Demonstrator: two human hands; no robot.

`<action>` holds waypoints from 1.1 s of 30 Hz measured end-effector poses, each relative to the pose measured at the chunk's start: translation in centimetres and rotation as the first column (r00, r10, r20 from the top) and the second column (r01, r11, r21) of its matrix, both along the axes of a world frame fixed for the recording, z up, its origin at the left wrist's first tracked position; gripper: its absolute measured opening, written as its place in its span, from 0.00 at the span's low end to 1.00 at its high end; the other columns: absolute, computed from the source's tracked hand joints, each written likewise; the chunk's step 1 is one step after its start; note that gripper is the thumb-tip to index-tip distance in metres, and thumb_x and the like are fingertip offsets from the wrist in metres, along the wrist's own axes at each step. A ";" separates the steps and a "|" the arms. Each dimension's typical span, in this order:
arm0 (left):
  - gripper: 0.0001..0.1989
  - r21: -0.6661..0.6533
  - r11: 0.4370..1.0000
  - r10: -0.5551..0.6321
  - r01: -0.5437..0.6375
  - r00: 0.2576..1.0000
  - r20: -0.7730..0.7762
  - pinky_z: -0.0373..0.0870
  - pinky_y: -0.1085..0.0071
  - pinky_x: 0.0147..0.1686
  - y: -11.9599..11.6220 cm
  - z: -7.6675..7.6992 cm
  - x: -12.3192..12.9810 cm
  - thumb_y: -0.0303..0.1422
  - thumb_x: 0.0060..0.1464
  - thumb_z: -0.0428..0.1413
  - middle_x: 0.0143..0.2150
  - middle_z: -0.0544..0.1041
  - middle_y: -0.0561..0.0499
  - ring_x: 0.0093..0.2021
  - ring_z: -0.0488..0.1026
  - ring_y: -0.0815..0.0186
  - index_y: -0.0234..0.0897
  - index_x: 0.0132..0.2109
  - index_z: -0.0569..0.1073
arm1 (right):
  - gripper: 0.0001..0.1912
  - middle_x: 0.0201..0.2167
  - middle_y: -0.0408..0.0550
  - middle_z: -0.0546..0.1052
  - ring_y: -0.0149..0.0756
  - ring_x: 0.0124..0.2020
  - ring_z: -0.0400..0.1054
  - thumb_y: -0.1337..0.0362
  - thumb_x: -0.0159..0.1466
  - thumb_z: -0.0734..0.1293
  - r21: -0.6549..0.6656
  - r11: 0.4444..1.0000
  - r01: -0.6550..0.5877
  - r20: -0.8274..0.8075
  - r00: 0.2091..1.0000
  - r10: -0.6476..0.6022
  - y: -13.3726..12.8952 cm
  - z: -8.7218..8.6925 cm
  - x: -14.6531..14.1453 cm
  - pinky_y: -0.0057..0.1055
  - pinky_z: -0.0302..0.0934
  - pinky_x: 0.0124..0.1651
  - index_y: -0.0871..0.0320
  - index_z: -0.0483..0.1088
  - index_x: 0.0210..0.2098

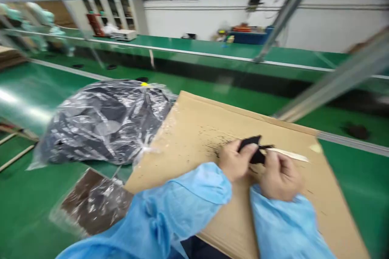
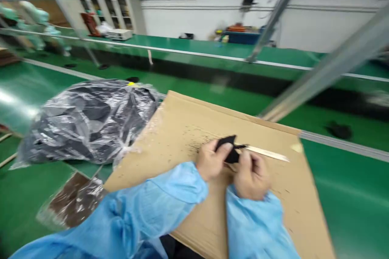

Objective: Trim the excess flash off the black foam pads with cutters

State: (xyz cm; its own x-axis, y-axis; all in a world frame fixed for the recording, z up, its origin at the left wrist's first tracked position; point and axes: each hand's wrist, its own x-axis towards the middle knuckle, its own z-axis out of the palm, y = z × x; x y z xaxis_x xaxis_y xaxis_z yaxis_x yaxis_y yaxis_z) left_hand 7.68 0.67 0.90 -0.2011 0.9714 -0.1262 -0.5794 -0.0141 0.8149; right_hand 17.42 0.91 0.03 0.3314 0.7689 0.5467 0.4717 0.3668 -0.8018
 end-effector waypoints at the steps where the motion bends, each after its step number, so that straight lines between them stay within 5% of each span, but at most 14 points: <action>1: 0.14 0.000 1.000 0.012 -0.012 0.999 -0.051 0.68 0.72 0.33 0.2 0.0 0.0 0.42 0.45 0.63 0.33 0.77 0.48 0.33 0.71 0.66 0.36 0.36 0.77 | 0.23 0.30 0.51 0.74 0.40 0.32 0.69 0.44 0.62 0.62 0.014 1.000 -0.011 0.002 1.000 0.011 0.2 -0.1 0.2 0.38 0.65 0.38 0.60 0.71 0.32; 4: 0.17 -0.030 0.999 0.018 -0.021 0.995 -0.095 0.66 0.75 0.28 0.2 0.0 -0.2 0.44 0.48 0.60 0.30 0.76 0.50 0.28 0.69 0.70 0.34 0.38 0.75 | 0.20 0.29 0.50 0.74 0.37 0.32 0.68 0.49 0.63 0.62 0.009 0.999 -0.048 -0.003 0.999 0.048 0.8 -0.6 0.0 0.34 0.64 0.39 0.61 0.71 0.33; 7: 0.19 -0.031 0.999 0.017 -0.016 0.999 0.036 0.63 0.78 0.25 0.0 -0.2 -0.6 0.42 0.47 0.61 0.32 0.76 0.51 0.27 0.69 0.72 0.34 0.42 0.73 | 0.18 0.29 0.48 0.74 0.35 0.32 0.68 0.50 0.63 0.63 -0.039 0.993 -0.110 -0.035 0.994 0.108 0.9 -1.1 -0.2 0.33 0.64 0.38 0.60 0.71 0.34; 12: 0.22 0.028 0.997 -0.078 0.075 0.987 0.137 0.69 0.75 0.34 -0.3 -0.2 -1.1 0.30 0.39 0.65 0.41 0.77 0.48 0.36 0.73 0.69 0.34 0.45 0.71 | 0.19 0.33 0.50 0.74 0.35 0.33 0.68 0.50 0.63 0.63 -0.109 0.958 -0.263 -0.132 0.960 0.249 0.7 -0.8 -0.2 0.31 0.65 0.39 0.61 0.71 0.41; 16: 0.21 0.044 0.989 -0.149 0.144 0.977 0.154 0.71 0.71 0.37 -0.3 -0.2 -1.0 0.31 0.41 0.65 0.42 0.77 0.46 0.38 0.74 0.66 0.33 0.44 0.71 | 0.20 0.35 0.50 0.74 0.35 0.34 0.68 0.51 0.62 0.63 -0.116 0.958 -0.263 -0.169 0.955 0.242 0.8 -0.4 -0.1 0.31 0.65 0.39 0.61 0.71 0.43; 22: 0.20 -0.019 0.997 -0.069 0.071 0.996 0.063 0.69 0.77 0.27 0.2 -0.3 -0.9 0.32 0.41 0.65 0.38 0.77 0.49 0.31 0.72 0.71 0.33 0.43 0.72 | 0.19 0.34 0.50 0.74 0.35 0.33 0.68 0.52 0.63 0.62 -0.145 0.956 -0.257 -0.119 0.963 0.241 1.2 -0.6 0.0 0.31 0.65 0.39 0.61 0.70 0.44; 26: 0.21 -0.040 0.996 -0.071 0.075 0.993 0.093 0.64 0.79 0.23 0.4 -0.4 -0.5 0.33 0.41 0.64 0.37 0.77 0.49 0.30 0.72 0.71 0.33 0.44 0.71 | 0.18 0.34 0.51 0.73 0.36 0.33 0.68 0.54 0.64 0.62 -0.028 0.985 -0.170 -0.031 0.985 0.169 0.9 -1.2 0.1 0.33 0.65 0.38 0.62 0.70 0.43; 30: 0.20 -0.018 0.997 -0.073 0.075 0.994 0.083 0.66 0.76 0.26 0.9 -0.8 -0.2 0.35 0.42 0.64 0.36 0.76 0.47 0.29 0.71 0.70 0.32 0.43 0.72 | 0.13 0.35 0.52 0.73 0.37 0.34 0.67 0.59 0.62 0.65 0.238 0.971 -0.020 0.085 0.996 -0.001 -0.2 -0.1 -0.5 0.36 0.64 0.40 0.62 0.70 0.42; 33: 0.16 0.058 0.998 -0.020 0.018 0.999 0.047 0.71 0.69 0.34 1.0 -1.0 -1.0 0.36 0.46 0.62 0.34 0.75 0.45 0.35 0.73 0.63 0.32 0.41 0.74 | 0.07 0.33 0.50 0.74 0.39 0.35 0.68 0.63 0.62 0.66 0.297 0.925 -0.235 0.297 0.944 0.145 -0.9 2.6 -2.8 0.37 0.63 0.42 0.59 0.71 0.38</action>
